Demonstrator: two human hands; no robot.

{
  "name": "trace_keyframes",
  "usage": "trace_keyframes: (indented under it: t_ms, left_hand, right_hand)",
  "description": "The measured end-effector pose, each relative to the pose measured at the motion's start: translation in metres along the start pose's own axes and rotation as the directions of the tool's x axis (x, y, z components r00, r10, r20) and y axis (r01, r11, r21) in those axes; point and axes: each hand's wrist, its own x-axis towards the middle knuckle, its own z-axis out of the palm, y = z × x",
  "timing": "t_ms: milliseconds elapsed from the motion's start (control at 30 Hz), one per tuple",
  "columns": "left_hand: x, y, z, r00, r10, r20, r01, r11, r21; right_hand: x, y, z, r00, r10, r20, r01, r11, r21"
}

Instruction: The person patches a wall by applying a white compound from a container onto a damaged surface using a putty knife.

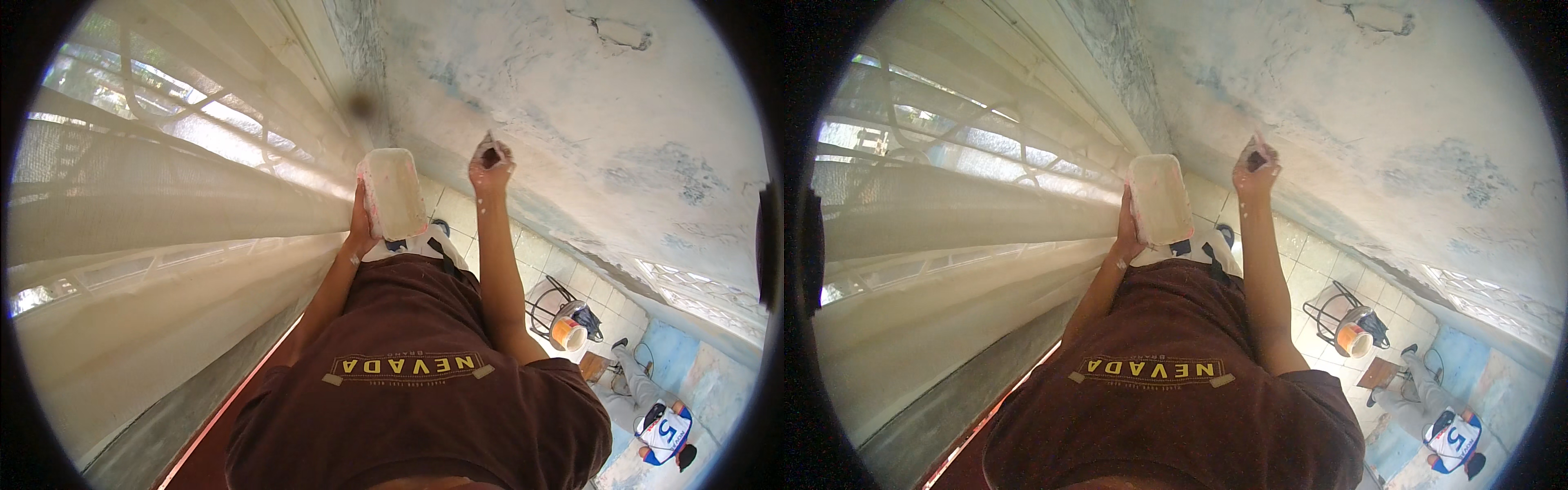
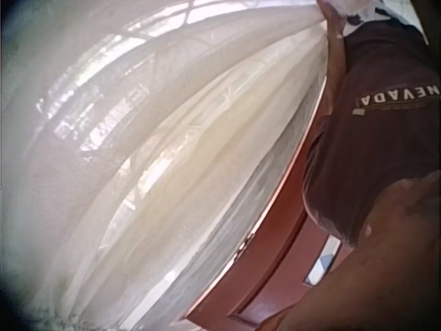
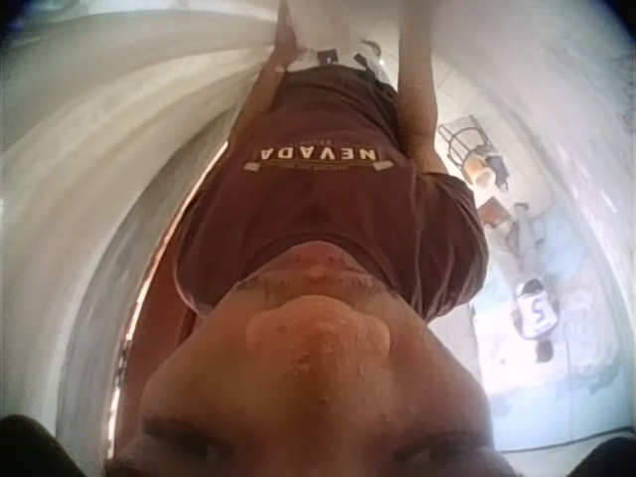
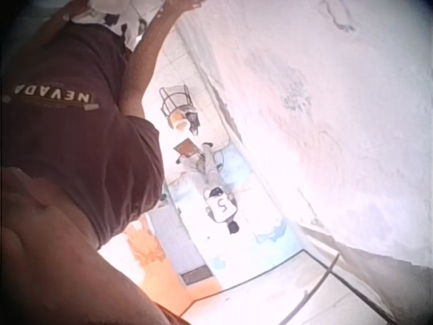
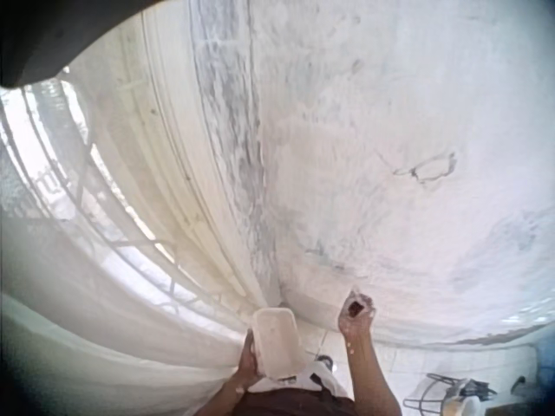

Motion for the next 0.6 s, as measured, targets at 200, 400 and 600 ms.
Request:
trace_keyframes:
  t_ms: [200, 400, 600]
  left_hand:
    - [-0.004, 0.003, 0.014, 0.999, -0.023, -0.043, 0.024, 0.999, 0.03]
    - [-0.011, 0.013, 0.045, 0.998, -0.018, -0.062, 0.025, 0.994, 0.103]
    - [0.0, 0.004, 0.03, 0.998, -0.049, -0.046, 0.049, 0.999, -0.004]
  right_hand:
    - [0.085, 0.09, -0.071, 0.91, 0.404, -0.095, -0.414, 0.875, -0.252]
    - [0.108, 0.088, -0.007, 0.919, 0.395, 0.014, -0.393, 0.917, -0.069]
    - [0.024, 0.031, 0.074, 0.945, 0.325, 0.032, -0.327, 0.942, 0.075]
